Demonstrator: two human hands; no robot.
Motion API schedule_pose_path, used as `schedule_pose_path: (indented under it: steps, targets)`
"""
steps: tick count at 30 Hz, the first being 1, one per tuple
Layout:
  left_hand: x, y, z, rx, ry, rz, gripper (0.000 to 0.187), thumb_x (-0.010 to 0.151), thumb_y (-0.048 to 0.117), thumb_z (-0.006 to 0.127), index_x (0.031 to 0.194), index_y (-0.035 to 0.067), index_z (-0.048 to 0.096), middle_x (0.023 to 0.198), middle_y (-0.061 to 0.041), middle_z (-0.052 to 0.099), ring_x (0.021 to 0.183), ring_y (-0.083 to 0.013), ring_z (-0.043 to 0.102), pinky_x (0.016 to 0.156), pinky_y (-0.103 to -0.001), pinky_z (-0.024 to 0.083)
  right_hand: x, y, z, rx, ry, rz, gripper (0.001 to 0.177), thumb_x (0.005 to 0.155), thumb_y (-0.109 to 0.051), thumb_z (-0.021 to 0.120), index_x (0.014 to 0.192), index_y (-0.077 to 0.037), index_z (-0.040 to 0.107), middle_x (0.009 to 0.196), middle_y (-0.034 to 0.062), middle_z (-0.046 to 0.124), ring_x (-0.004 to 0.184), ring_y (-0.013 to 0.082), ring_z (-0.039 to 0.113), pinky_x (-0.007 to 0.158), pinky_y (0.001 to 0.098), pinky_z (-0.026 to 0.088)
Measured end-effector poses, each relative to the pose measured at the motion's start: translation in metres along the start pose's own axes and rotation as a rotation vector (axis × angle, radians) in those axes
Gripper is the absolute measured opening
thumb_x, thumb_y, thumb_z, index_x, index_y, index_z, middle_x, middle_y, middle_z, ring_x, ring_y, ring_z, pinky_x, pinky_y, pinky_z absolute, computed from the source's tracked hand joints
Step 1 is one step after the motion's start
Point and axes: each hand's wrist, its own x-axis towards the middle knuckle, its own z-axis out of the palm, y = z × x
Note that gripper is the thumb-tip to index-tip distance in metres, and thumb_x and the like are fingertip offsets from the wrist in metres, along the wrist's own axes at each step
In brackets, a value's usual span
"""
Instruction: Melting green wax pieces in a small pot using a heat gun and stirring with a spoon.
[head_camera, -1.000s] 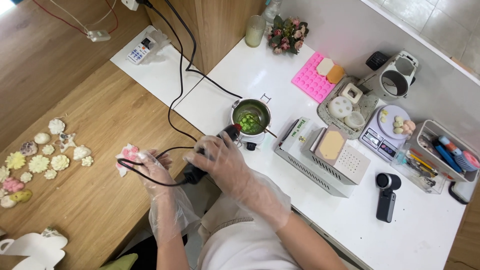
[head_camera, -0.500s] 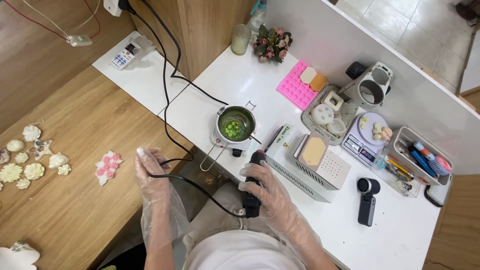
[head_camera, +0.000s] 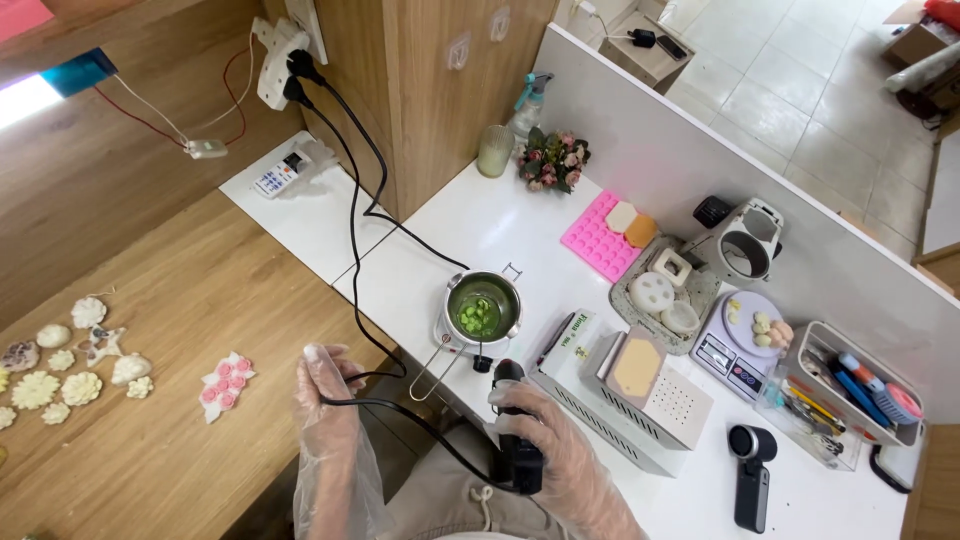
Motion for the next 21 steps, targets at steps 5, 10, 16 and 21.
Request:
schedule_pose_path:
  steps: [5, 10, 16, 21]
  targets:
    - [-0.012, 0.023, 0.005, 0.122, -0.044, 0.025, 0.043, 0.113, 0.044, 0.042, 0.106, 0.006, 0.061, 0.076, -0.003, 0.061, 0.071, -0.0079, 0.060, 0.066, -0.027, 0.052, -0.003, 0.006, -0.010, -0.064, 0.081, -0.014, 0.063, 0.066, -0.002, 0.089, 0.119, -0.011, 0.057, 0.133, 0.0131, 0.062, 0.130, 0.0338, 0.060, 0.113, 0.0463, 0.047]
    - [-0.036, 0.102, 0.035, 0.776, -0.210, -0.053, 0.035, 0.108, 0.043, 0.044, 0.101, 0.015, 0.064, 0.065, -0.003, 0.065, 0.051, -0.0125, 0.057, 0.047, -0.034, 0.048, -0.008, 0.059, -0.004, -0.048, 0.584, -0.013, 0.055, 0.087, 0.003, 0.079, 0.127, -0.012, 0.045, 0.135, 0.0133, 0.062, 0.130, 0.0270, 0.062, 0.115, 0.0429, 0.050]
    - [-0.038, 0.107, 0.054, 1.011, -0.249, 0.661, 0.016, 0.100, 0.029, 0.063, 0.102, 0.014, 0.070, 0.062, 0.000, 0.065, 0.052, -0.0170, 0.059, 0.049, -0.040, 0.047, -0.005, 0.106, -0.020, 0.223, 0.899, 0.185, 0.058, 0.098, 0.003, 0.076, 0.138, -0.013, 0.036, 0.133, 0.0145, 0.062, 0.130, 0.0269, 0.063, 0.120, 0.0455, 0.054]
    - [-0.038, 0.124, 0.060, 1.010, -0.256, 0.719, 0.010, 0.094, 0.023, 0.075, 0.092, 0.013, 0.074, 0.060, -0.007, 0.063, 0.058, -0.0247, 0.061, 0.052, -0.043, 0.048, 0.015, 0.129, -0.036, 0.643, 1.025, 0.417, 0.059, 0.091, -0.002, 0.075, 0.134, -0.014, 0.036, 0.126, 0.0121, 0.065, 0.117, 0.0245, 0.067, 0.095, 0.0442, 0.059]
